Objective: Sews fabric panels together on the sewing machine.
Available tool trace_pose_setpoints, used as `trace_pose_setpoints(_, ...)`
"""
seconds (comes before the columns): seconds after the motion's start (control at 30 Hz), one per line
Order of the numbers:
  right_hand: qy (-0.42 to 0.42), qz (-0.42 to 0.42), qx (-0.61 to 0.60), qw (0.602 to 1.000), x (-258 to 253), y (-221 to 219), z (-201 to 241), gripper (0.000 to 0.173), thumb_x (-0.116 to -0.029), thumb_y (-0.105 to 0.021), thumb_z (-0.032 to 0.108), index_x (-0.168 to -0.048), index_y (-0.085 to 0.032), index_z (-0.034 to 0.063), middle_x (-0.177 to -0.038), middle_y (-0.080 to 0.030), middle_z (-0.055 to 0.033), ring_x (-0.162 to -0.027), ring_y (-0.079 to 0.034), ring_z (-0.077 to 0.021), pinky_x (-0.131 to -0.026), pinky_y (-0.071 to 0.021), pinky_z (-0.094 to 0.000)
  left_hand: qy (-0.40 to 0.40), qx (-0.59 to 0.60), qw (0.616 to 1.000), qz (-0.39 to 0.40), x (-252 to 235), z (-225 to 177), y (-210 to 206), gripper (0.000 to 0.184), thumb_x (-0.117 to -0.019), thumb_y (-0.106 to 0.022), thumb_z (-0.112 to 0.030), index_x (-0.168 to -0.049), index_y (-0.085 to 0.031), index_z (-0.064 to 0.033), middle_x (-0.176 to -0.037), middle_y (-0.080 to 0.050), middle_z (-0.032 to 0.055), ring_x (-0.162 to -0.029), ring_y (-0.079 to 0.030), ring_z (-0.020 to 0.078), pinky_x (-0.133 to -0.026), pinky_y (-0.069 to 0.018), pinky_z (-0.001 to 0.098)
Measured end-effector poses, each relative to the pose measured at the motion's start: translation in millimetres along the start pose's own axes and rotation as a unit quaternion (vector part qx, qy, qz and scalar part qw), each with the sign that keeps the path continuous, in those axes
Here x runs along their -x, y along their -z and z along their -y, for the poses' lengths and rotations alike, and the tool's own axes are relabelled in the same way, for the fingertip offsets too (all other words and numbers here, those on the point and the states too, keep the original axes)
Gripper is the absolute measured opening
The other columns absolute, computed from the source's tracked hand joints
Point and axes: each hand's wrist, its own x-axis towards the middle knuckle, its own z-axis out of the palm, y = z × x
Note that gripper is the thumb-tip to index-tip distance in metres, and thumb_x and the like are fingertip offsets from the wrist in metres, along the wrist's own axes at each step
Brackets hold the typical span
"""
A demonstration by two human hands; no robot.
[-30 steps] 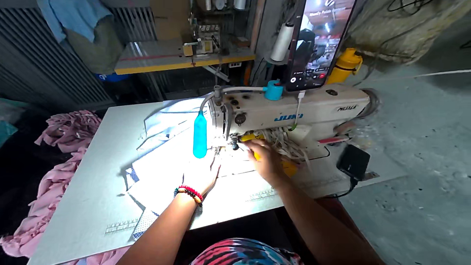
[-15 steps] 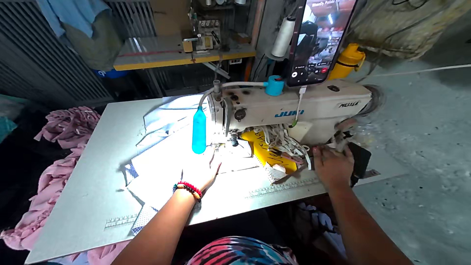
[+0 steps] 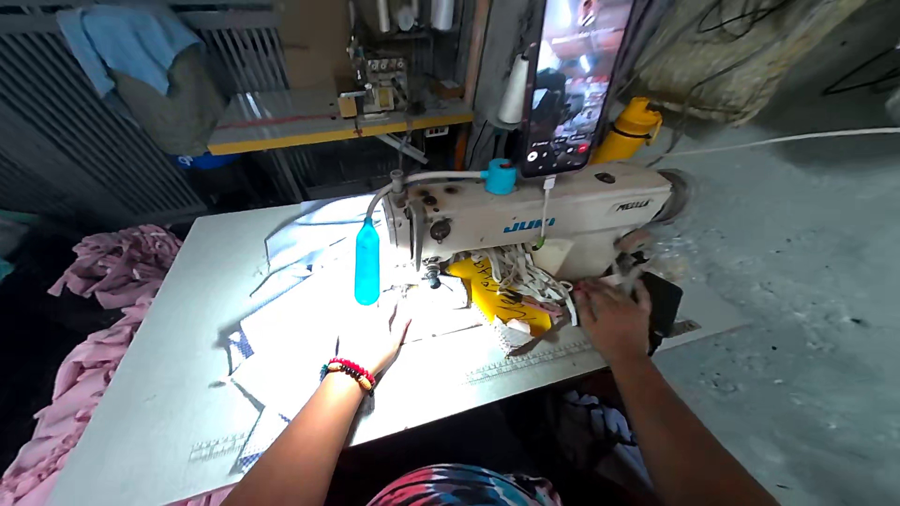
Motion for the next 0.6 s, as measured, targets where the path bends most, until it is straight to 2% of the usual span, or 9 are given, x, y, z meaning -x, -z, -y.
trace_pose_setpoints(0.1,-0.007,-0.002,-0.011,1.0,-1,1,0,0.046,-0.1073,-0.043,0.033,-0.124,-0.074,0.0027,-0.132,-0.07,-0.0158,-0.127,-0.064,-0.0373,-0.12,-0.0257,-0.0679,-0.014,0.012,1.0,-0.012,1,3,-2,0.06,-0.1054,-0.033,-0.059,-0.154,-0.05,-0.0278,-0.154,-0.051,0.0121,-0.138,-0.051,0.0321,-0.112,-0.0407,0.0546)
trace_pose_setpoints(0.2,0.005,-0.069,-0.018,0.997,-3,-2,-5,0.053,-0.1045,-0.043,0.037,-0.146,-0.058,0.0071,-0.15,-0.057,-0.0167,-0.143,-0.049,-0.0406,-0.12,-0.0244,-0.0676,-0.005,0.019,1.0,-0.007,-1,2,1,0.057,-0.1067,-0.033,-0.057,-0.153,-0.051,-0.0284,-0.152,-0.053,0.0122,-0.138,-0.051,0.0326,-0.113,-0.0391,0.055)
trace_pose_setpoints(0.23,0.007,-0.082,-0.019,0.996,-4,-3,-6,0.055,-0.104,-0.043,0.038,-0.149,-0.055,0.0085,-0.154,-0.052,-0.0181,-0.145,-0.045,-0.0426,-0.12,-0.0257,-0.068,0.005,0.026,1.0,-0.012,-4,1,2,0.055,-0.1077,-0.033,-0.055,-0.151,-0.053,-0.0284,-0.151,-0.055,0.01,-0.138,-0.052,0.0317,-0.113,-0.0397,0.0549)
trace_pose_setpoints(0.33,-0.022,-0.157,-0.035,0.987,-18,10,-6,0.052,-0.1016,-0.051,0.034,-0.144,-0.059,0.004,-0.148,-0.054,-0.0282,-0.135,-0.051,-0.0514,-0.112,-0.0394,-0.0651,0.061,0.059,0.996,-0.034,-18,-5,5,0.047,-0.1091,-0.037,-0.046,-0.144,-0.06,-0.0246,-0.141,-0.062,0.0107,-0.132,-0.058,0.0323,-0.108,-0.0442,0.0565)
trace_pose_setpoints(0.4,-0.084,-0.186,-0.078,0.976,-44,34,-9,0.049,-0.1023,-0.055,0.027,-0.14,-0.058,-0.0042,-0.141,-0.054,-0.0354,-0.132,-0.051,-0.0554,-0.111,-0.0408,-0.0639,0.099,0.078,0.991,-0.04,-28,-9,7,0.045,-0.1082,-0.04,-0.043,-0.139,-0.064,-0.0207,-0.138,-0.064,0.0125,-0.13,-0.059,0.0331,-0.106,-0.0456,0.0577)
trace_pose_setpoints(0.47,-0.158,-0.177,-0.136,0.962,-83,57,-22,0.055,-0.1038,-0.053,0.027,-0.146,-0.049,-0.0079,-0.142,-0.052,-0.0369,-0.134,-0.048,-0.0527,-0.115,-0.0377,-0.0609,0.104,0.084,0.99,-0.037,-34,-8,8,0.045,-0.1085,-0.04,-0.041,-0.136,-0.065,-0.017,-0.137,-0.064,0.014,-0.132,-0.058,0.0334,-0.109,-0.0433,0.0578)
trace_pose_setpoints(0.53,-0.226,-0.139,-0.191,0.945,-129,69,-46,0.063,-0.1053,-0.053,0.032,-0.154,-0.036,-0.0052,-0.143,-0.052,-0.0343,-0.133,-0.051,-0.0482,-0.114,-0.0398,-0.0587,0.086,0.071,0.993,-0.043,-38,-4,4,0.045,-0.1084,-0.04,-0.04,-0.136,-0.065,-0.0147,-0.137,-0.064,0.0167,-0.131,-0.057,0.0355,-0.109,-0.0417,0.0598)
trace_pose_setpoints(0.57,-0.265,-0.113,-0.22,0.932,-152,69,-59,0.067,-0.1046,-0.055,0.036,-0.155,-0.035,-0.0021,-0.141,-0.054,-0.032,-0.13,-0.054,-0.0462,-0.11,-0.0429,-0.0597,0.077,0.06,0.994,-0.045,-38,-1,1,0.046,-0.1083,-0.039,-0.04,-0.137,-0.064,-0.0145,-0.138,-0.063,0.0168,-0.132,-0.057,0.0354,-0.109,-0.0415,0.0597)
trace_pose_setpoints(0.6,-0.302,-0.087,-0.248,0.916,-173,66,-68,0.067,-0.1031,-0.057,0.042,-0.153,-0.041,0.0003,-0.137,-0.059,-0.0301,-0.125,-0.059,-0.0452,-0.105,-0.0457,-0.062,0.071,0.054,0.995,-0.041,-38,1,0,0.046,-0.1088,-0.038,-0.039,-0.138,-0.062,-0.0143,-0.139,-0.062,0.0173,-0.133,-0.056,0.0357,-0.11,-0.0405,0.0594)
